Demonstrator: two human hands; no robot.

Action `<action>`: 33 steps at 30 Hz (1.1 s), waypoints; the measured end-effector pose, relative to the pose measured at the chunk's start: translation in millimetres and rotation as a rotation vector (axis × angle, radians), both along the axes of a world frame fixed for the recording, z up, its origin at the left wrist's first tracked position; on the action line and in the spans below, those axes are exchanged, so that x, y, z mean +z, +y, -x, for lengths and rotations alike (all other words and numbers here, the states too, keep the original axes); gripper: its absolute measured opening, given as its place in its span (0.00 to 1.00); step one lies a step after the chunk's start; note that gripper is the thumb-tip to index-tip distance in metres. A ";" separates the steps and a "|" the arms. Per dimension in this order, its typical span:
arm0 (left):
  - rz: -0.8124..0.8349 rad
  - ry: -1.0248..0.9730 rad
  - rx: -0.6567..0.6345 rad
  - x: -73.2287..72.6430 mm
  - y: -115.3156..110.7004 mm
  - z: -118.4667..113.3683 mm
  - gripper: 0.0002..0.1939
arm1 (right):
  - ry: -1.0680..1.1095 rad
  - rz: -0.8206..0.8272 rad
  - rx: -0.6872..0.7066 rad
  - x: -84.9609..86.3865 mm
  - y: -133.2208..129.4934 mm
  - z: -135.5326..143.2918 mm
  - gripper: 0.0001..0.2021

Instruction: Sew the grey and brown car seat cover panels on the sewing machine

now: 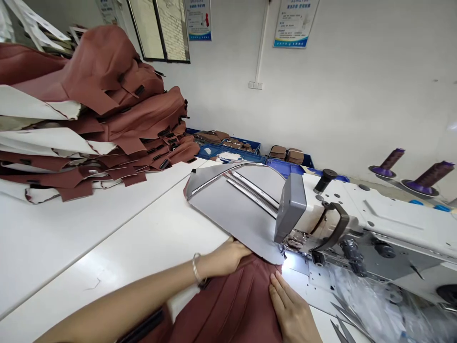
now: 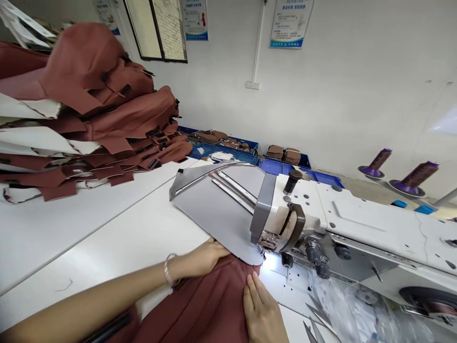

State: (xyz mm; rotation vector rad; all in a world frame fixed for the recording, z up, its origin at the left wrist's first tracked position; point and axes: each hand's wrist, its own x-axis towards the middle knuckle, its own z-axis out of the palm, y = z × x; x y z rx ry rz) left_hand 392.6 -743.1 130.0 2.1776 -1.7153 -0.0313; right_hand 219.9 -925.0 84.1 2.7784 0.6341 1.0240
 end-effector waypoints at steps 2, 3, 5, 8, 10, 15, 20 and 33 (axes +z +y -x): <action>0.123 -0.103 0.089 0.2 12.1 23.6 0.18 | -0.031 0.015 -0.015 -2.5 -0.4 -0.9 0.17; 0.182 -0.160 0.098 2.3 15.6 35.4 0.17 | -0.035 0.017 -0.022 -3.1 -0.3 -1.2 0.17; 0.236 -0.276 0.073 10.1 14.5 52.3 0.17 | -0.023 0.016 -0.025 -2.7 0.5 -1.2 0.17; 0.093 -0.409 0.078 22.6 -5.7 51.9 0.19 | 0.000 -0.015 -0.033 0.1 3.4 0.2 0.16; -0.045 -0.469 0.067 25.9 -22.9 37.9 0.18 | 0.003 -0.050 -0.049 1.8 5.7 1.2 0.16; -0.107 -0.615 -0.080 26.1 -49.8 4.8 0.16 | 0.001 -0.079 -0.053 2.1 7.5 1.6 0.16; -0.202 -0.671 -0.266 30.0 -65.0 10.6 0.07 | 0.042 -0.099 -0.059 -0.3 1.9 1.4 0.15; -0.462 -0.775 -0.154 41.7 -76.7 50.5 0.09 | 0.058 -0.067 -0.094 -2.1 -4.4 3.7 0.16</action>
